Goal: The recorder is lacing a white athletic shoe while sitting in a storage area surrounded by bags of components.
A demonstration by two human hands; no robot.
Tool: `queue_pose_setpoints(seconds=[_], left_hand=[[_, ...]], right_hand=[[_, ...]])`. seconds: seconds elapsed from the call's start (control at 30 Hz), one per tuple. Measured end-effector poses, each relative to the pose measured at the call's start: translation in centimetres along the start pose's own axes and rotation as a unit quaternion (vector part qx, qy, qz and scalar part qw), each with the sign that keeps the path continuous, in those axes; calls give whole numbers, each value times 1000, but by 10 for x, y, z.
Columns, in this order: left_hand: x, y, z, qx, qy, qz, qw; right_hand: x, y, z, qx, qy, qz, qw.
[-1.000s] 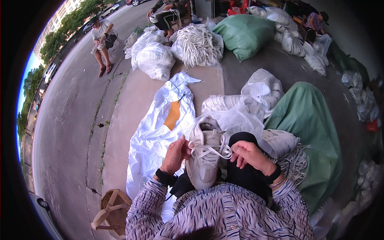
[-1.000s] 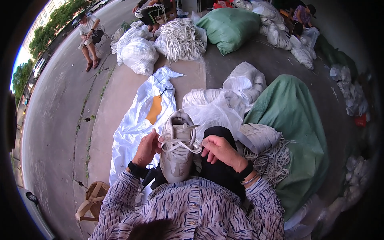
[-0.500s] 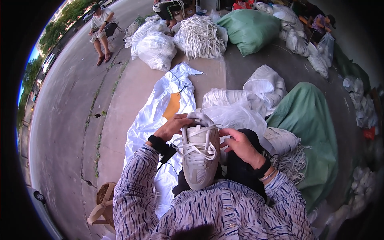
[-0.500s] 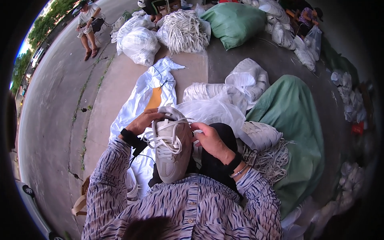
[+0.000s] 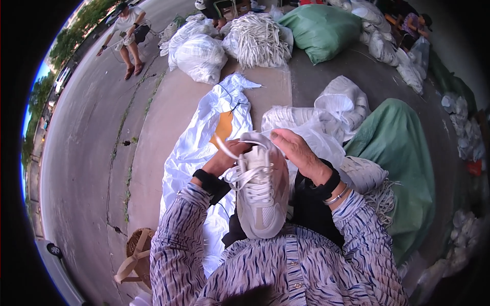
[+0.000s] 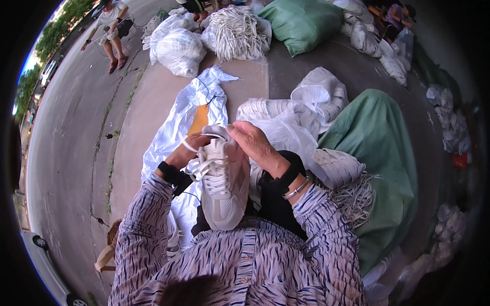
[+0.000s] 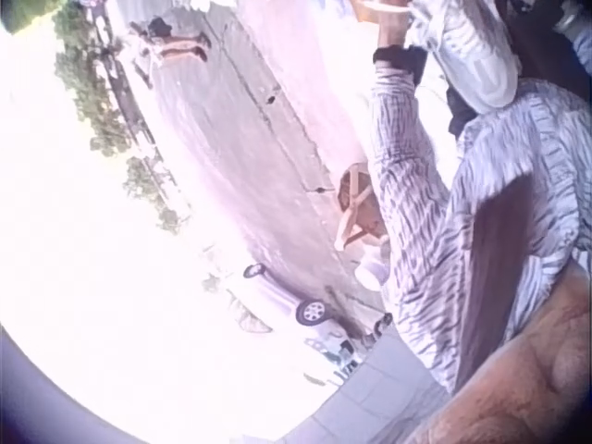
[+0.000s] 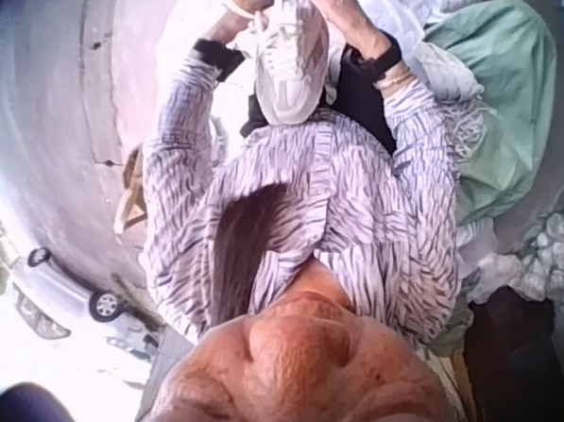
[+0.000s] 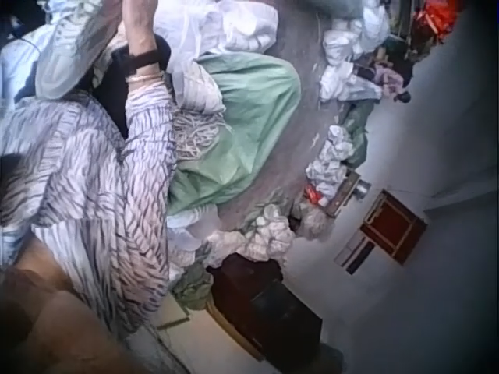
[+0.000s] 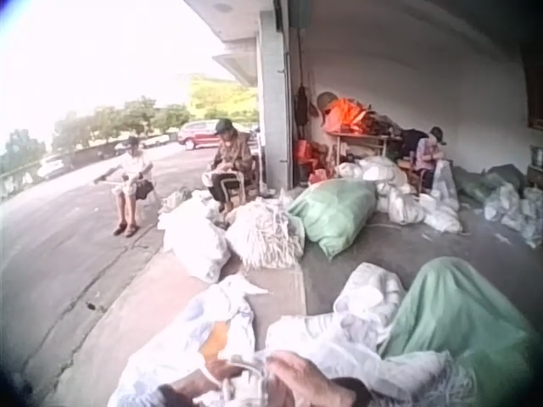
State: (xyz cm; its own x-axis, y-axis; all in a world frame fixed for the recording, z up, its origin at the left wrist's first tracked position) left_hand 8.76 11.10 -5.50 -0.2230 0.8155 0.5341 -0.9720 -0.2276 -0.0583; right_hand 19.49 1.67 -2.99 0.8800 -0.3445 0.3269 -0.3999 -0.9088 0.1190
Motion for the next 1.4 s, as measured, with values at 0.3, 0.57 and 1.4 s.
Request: queue_pose_setpoints(seconds=[0.3, 0.57, 1.4], left_hand=[[-41, 39, -6, 50, 473, 180, 861], [60, 145, 71, -66, 520, 230, 820], [-47, 470, 93, 279, -93, 767, 570]], right_hand=[[-29, 9, 85, -174, -230, -212, 934], [-64, 51, -164, 253, 51, -222, 940], [-173, 38, -13, 123, 340, -416, 834]])
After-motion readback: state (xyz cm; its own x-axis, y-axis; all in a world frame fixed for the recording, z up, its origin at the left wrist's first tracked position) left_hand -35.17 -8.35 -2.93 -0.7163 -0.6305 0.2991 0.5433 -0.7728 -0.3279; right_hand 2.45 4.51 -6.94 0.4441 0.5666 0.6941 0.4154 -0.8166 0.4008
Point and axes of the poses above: each hand's wrist, its own y-axis away from the middle knuckle, its own x-axis out of the back of the hand, z = x × y, the point moved 9 cm from there along -y, towards the middle knuckle, and after that the axes turned 11 degrees about y, right-handed, at the moved point
